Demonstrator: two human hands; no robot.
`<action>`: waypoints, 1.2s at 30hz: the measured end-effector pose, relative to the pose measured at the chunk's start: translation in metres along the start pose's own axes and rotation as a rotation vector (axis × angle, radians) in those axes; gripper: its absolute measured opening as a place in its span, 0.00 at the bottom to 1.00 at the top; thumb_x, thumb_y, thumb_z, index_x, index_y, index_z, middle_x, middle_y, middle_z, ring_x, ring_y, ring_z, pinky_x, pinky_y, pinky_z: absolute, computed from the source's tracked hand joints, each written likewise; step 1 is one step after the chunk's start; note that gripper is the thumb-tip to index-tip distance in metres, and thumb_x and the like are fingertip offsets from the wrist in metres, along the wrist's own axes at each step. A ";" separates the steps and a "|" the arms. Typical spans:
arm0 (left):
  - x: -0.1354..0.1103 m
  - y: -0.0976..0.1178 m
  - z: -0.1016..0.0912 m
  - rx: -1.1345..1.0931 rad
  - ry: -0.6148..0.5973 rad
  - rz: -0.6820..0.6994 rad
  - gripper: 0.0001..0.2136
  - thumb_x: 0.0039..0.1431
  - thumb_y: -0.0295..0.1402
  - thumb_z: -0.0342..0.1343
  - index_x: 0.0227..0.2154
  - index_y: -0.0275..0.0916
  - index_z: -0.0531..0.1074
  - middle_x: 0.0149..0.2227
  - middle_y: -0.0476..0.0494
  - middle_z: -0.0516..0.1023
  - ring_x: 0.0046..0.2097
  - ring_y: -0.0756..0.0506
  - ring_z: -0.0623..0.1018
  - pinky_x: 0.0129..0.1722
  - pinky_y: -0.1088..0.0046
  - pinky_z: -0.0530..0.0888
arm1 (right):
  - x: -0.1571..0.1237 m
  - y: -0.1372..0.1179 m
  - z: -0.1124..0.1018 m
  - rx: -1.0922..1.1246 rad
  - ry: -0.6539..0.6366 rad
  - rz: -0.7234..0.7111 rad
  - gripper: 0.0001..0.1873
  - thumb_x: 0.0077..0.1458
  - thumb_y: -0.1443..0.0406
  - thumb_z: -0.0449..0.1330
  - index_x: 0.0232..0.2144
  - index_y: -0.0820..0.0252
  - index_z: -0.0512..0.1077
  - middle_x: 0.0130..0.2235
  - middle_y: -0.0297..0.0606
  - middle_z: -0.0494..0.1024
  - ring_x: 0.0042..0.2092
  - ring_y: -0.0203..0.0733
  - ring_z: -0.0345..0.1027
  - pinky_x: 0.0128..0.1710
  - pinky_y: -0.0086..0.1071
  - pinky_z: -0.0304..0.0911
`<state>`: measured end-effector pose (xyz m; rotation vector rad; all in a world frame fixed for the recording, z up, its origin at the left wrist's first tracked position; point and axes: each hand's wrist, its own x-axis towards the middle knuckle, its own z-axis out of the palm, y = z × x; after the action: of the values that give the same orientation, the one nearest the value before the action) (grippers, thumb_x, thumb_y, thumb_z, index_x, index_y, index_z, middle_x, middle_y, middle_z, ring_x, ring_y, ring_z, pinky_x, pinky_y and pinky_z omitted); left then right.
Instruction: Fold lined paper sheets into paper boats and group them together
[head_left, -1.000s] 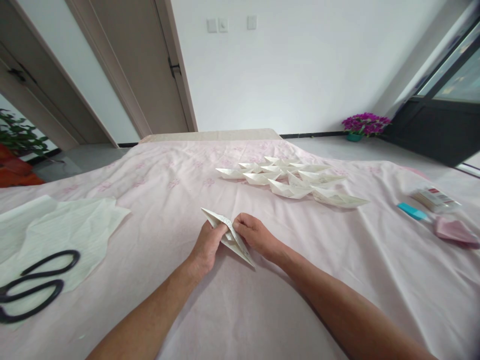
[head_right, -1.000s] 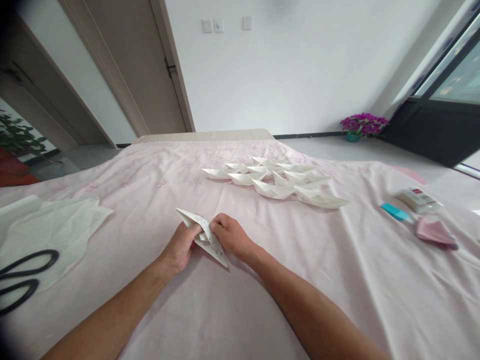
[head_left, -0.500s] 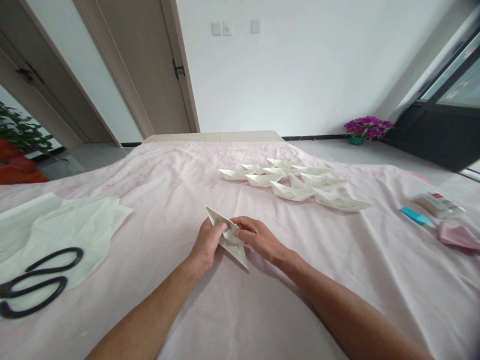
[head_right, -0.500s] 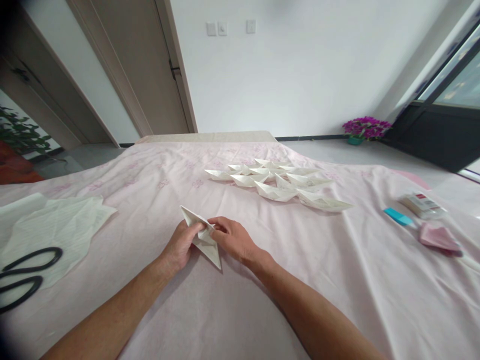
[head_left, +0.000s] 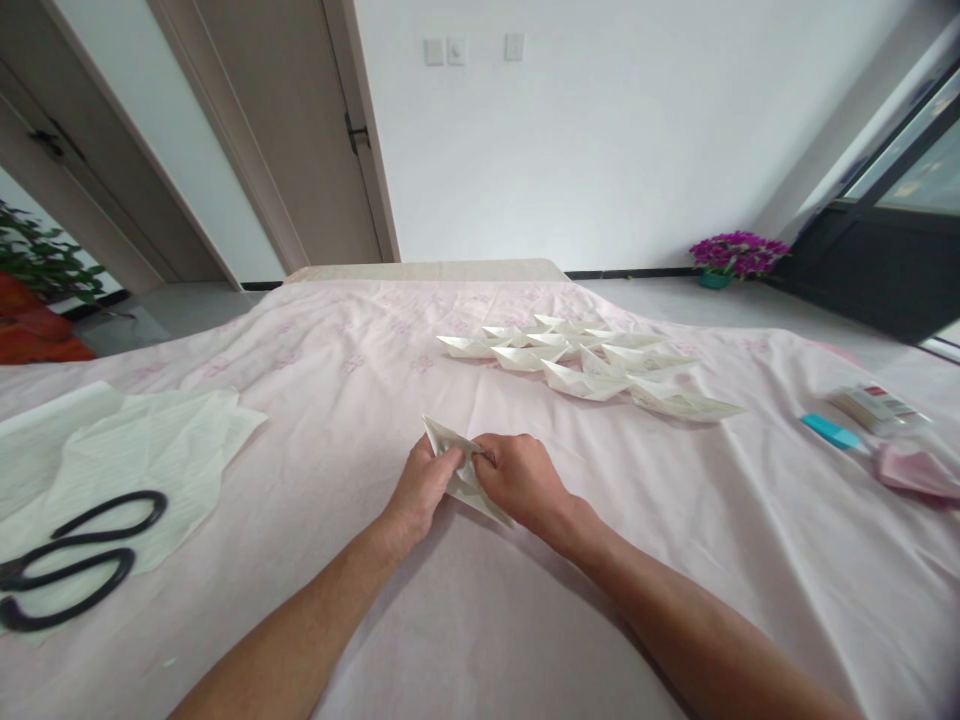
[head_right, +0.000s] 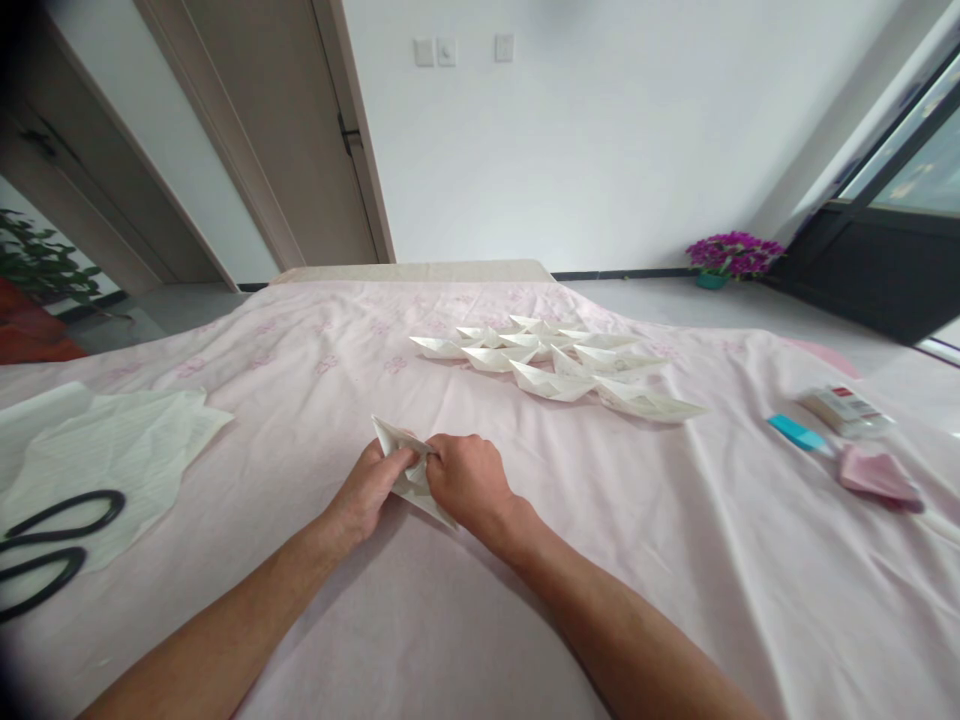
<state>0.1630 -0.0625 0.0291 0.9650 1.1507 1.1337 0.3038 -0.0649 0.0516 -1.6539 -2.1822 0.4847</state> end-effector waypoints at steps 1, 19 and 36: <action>0.000 -0.001 0.000 0.004 -0.004 0.004 0.05 0.42 0.31 0.58 0.24 0.38 0.69 0.21 0.54 0.68 0.24 0.51 0.68 0.26 0.77 0.64 | 0.000 0.000 0.000 -0.027 -0.004 -0.009 0.14 0.55 0.69 0.52 0.30 0.56 0.78 0.29 0.38 0.80 0.31 0.40 0.70 0.29 0.30 0.48; 0.012 -0.010 -0.005 -0.108 0.062 0.026 0.08 0.46 0.34 0.57 0.29 0.35 0.74 0.27 0.47 0.76 0.29 0.47 0.74 0.30 0.74 0.68 | 0.005 0.012 -0.009 0.080 -0.056 0.076 0.22 0.50 0.67 0.56 0.49 0.54 0.73 0.32 0.34 0.79 0.32 0.40 0.68 0.30 0.29 0.50; 0.030 -0.001 -0.039 0.323 0.163 0.190 0.13 0.51 0.44 0.58 0.29 0.37 0.72 0.24 0.51 0.71 0.26 0.50 0.70 0.22 0.79 0.61 | 0.015 0.039 -0.042 0.219 -0.195 0.145 0.17 0.59 0.55 0.55 0.41 0.57 0.78 0.33 0.39 0.80 0.26 0.36 0.70 0.25 0.28 0.57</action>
<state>0.1259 -0.0330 0.0162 1.2695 1.4271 1.2177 0.3532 -0.0378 0.0714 -1.7107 -2.0599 0.9264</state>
